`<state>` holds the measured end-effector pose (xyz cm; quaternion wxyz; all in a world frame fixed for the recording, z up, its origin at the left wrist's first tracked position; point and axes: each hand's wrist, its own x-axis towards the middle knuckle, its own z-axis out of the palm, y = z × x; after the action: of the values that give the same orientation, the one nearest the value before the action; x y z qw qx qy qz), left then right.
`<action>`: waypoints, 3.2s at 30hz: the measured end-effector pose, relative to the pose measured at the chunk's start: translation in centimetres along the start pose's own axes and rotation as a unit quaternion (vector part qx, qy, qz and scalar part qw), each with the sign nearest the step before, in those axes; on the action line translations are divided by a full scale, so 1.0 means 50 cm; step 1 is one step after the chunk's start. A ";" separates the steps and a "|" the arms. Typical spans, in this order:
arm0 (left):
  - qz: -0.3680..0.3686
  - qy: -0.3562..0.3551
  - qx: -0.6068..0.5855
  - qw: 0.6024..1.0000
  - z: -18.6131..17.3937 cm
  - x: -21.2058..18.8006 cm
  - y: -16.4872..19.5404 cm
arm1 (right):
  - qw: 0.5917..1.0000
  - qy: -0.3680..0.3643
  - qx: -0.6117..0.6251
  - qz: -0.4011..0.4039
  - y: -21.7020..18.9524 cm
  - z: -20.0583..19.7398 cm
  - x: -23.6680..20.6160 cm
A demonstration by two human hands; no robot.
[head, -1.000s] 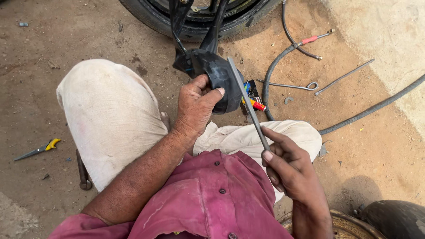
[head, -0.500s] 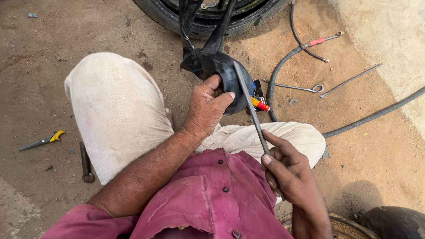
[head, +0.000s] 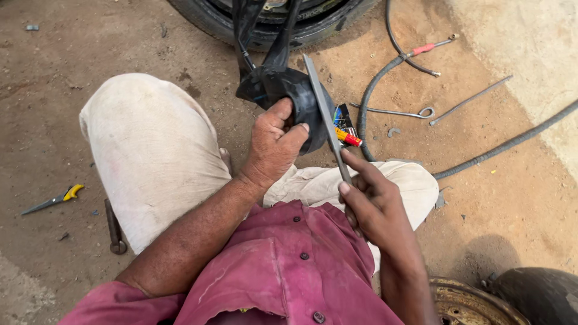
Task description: The person removes a motorcycle tire from the wheel, uses a screwdriver to locate a puncture in the inner tube, and then uses a metal file to roughen the surface around the puncture in preparation for a patch.
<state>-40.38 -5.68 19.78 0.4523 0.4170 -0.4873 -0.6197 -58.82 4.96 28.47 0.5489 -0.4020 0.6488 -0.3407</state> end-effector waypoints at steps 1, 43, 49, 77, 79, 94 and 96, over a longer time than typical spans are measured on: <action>-0.002 -0.008 -0.024 1.000 0.002 0.002 0.000 | 0.999 0.002 0.033 -0.005 0.006 -0.001 0.012; -0.078 0.117 -0.282 0.949 -0.004 0.029 0.014 | 0.999 -0.006 -0.039 0.007 -0.001 -0.025 -0.034; 0.004 0.083 -0.113 0.990 0.014 0.012 -0.004 | 0.997 -0.003 -0.067 -0.024 0.019 0.010 0.000; 0.021 0.062 0.016 0.998 0.012 -0.001 0.011 | 0.999 -0.013 -0.031 -0.019 0.033 -0.011 0.013; 0.034 0.079 0.022 0.996 0.009 0.003 0.016 | 1.000 -0.006 -0.022 0.012 0.032 -0.028 0.011; -0.031 0.063 -0.095 0.993 0.005 0.006 0.021 | 0.998 -0.014 -0.027 0.052 -0.019 -0.041 -0.024; -0.015 0.063 -0.035 0.997 0.006 0.004 0.017 | 0.996 -0.035 -0.034 0.079 -0.017 -0.043 -0.048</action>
<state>-40.59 -5.88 20.67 0.4873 0.4460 -0.4298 -0.6155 -60.65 6.74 30.64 0.5822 -0.3799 0.6703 -0.2598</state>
